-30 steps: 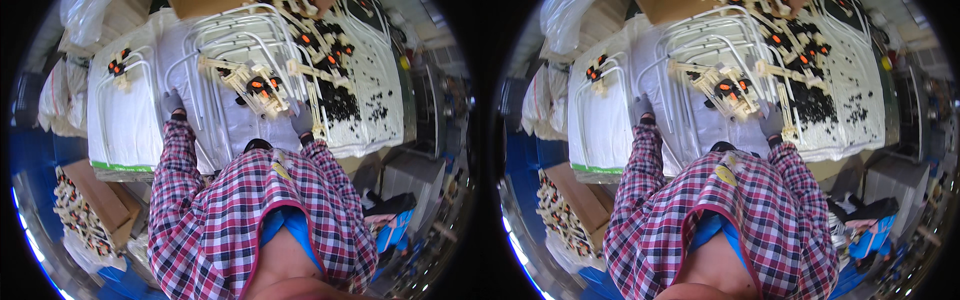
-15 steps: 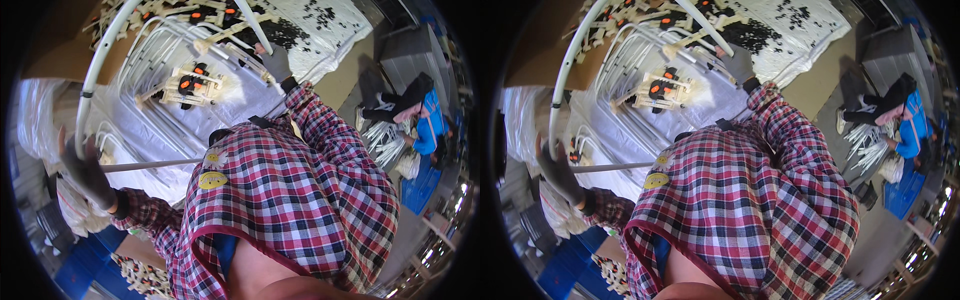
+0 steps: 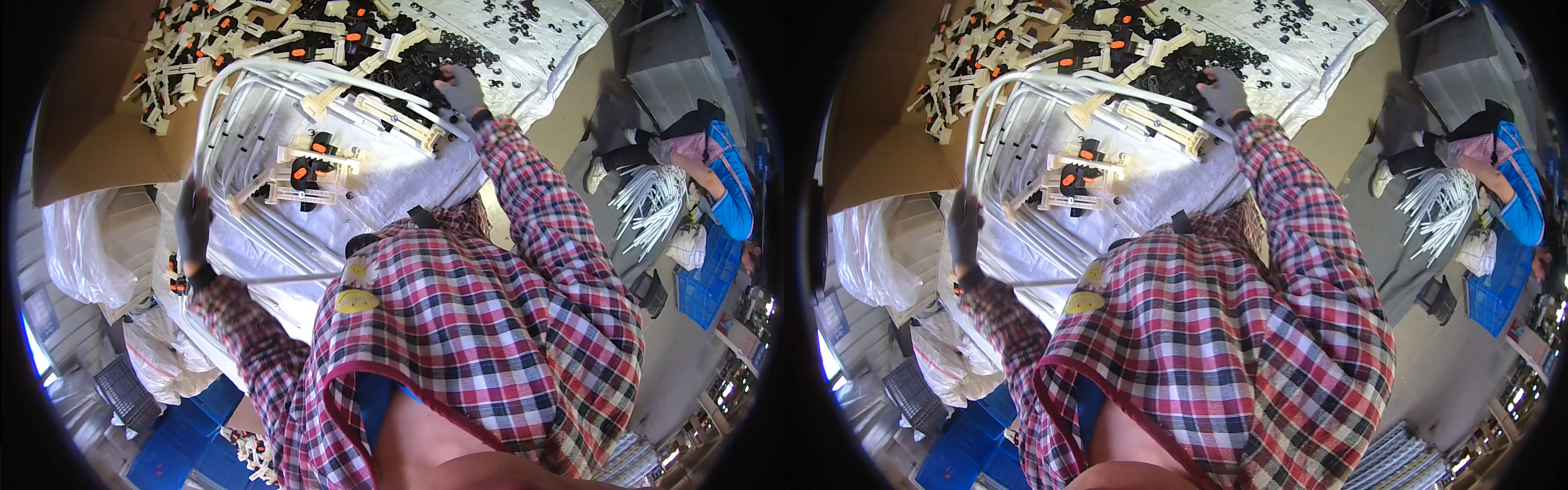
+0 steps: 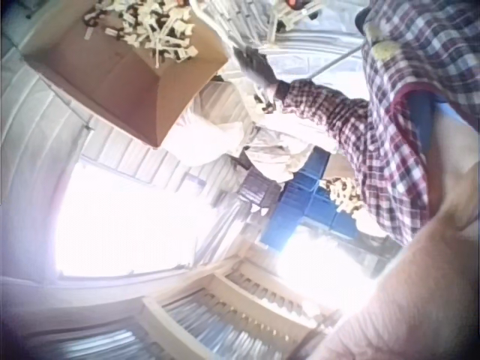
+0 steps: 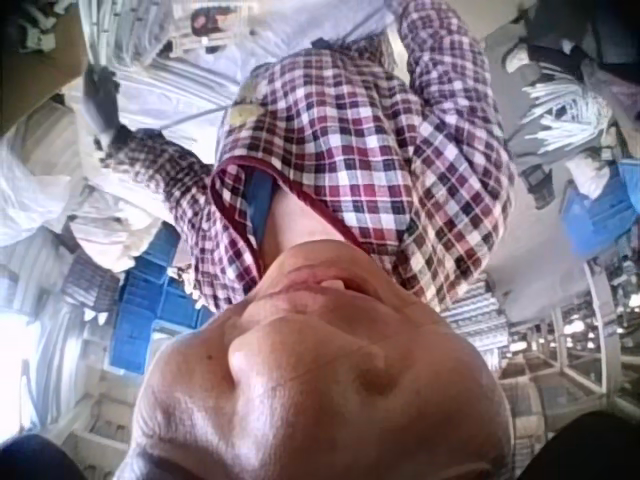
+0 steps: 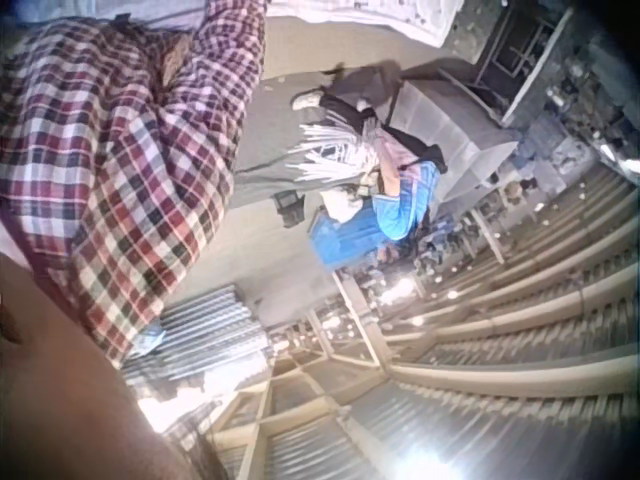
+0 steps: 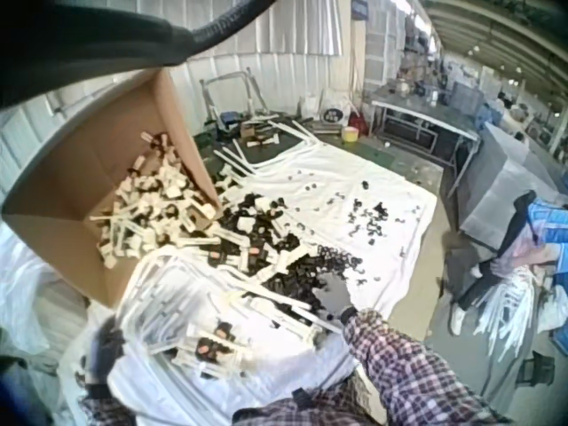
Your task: The person assembles white plastic frames with black and orange connectors. They pick up frames and connectors from a table, attach the connectors to the frames, and place the assembled units on a nearby surface. The process is repeated continuously.
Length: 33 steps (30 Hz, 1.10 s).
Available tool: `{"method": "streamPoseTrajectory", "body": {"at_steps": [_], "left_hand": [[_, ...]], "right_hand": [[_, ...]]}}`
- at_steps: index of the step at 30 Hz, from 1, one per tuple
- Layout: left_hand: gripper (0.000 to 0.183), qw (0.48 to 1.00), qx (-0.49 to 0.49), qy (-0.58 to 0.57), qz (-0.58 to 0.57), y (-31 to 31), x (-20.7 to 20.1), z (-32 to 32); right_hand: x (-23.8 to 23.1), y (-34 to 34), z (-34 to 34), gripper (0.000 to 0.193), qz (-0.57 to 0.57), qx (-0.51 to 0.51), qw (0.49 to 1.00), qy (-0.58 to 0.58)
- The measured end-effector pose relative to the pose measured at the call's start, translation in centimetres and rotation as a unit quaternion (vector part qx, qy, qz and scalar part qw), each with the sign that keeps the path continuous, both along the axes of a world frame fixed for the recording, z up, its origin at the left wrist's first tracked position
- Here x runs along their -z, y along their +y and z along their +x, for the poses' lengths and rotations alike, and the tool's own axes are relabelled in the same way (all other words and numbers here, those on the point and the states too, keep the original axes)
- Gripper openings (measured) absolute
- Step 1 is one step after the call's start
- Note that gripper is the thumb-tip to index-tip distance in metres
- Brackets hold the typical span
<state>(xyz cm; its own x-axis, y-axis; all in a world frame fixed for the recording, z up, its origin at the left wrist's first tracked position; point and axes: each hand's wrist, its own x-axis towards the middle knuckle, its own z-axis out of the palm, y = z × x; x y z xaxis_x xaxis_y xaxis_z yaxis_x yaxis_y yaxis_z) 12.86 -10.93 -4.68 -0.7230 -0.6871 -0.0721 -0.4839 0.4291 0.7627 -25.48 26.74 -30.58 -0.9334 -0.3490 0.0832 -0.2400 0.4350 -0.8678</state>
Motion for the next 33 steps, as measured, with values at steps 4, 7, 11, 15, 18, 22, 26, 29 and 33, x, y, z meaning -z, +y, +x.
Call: {"method": "streamPoseTrajectory", "body": {"at_steps": [4, 7, 11, 15, 18, 22, 26, 29, 33], "left_hand": [[0.024, 0.994, -0.061, 0.082, 0.034, 2.5, -1.8, 8.1], [0.02, 0.984, -0.13, 0.114, 0.032, 4.2, -1.4, 13.9], [0.027, 0.973, -0.163, 0.156, 0.048, 5.4, -0.9, 16.5], [0.028, 0.978, -0.149, 0.139, 0.034, 4.9, -1.6, 12.6], [0.029, 0.989, -0.104, 0.1, 0.016, 3.9, -1.9, 9.2], [0.031, 0.988, -0.079, 0.128, 0.028, 2.4, -0.6, 7.5], [0.031, 0.988, -0.068, 0.135, 0.022, 1.2, -0.1, 7.1], [0.031, 0.99, -0.069, 0.124, -0.004, 2.0, -0.3, 6.8], [0.029, 0.99, -0.066, 0.124, -0.013, 2.3, -0.3, 6.9]], "right_hand": [[0.5, -2.8, -1.6, 0.036, 0.147, 0.044, 0.985, 0.082], [0.6, -1.6, -2.4, 0.034, 0.069, 0.067, 0.994, 0.05], [-1.0, 0.7, -0.1, 0.025, -0.264, -0.045, 0.946, -0.18], [-3.0, 2.6, 2.4, 0.03, -0.416, -0.202, 0.773, -0.433], [-3.2, 2.5, 3.6, 0.03, -0.351, -0.212, 0.807, -0.425], [-2.3, 3.6, 3.4, 0.034, -0.242, -0.17, 0.89, -0.347], [0.2, 3.6, 2.5, 0.03, -0.117, -0.106, 0.972, -0.174], [-3.1, 1.3, 4.1, 0.021, -0.089, -0.095, 0.987, -0.097], [-5.7, 0.9, 5.2, 0.022, -0.049, -0.122, 0.985, -0.112]]}}
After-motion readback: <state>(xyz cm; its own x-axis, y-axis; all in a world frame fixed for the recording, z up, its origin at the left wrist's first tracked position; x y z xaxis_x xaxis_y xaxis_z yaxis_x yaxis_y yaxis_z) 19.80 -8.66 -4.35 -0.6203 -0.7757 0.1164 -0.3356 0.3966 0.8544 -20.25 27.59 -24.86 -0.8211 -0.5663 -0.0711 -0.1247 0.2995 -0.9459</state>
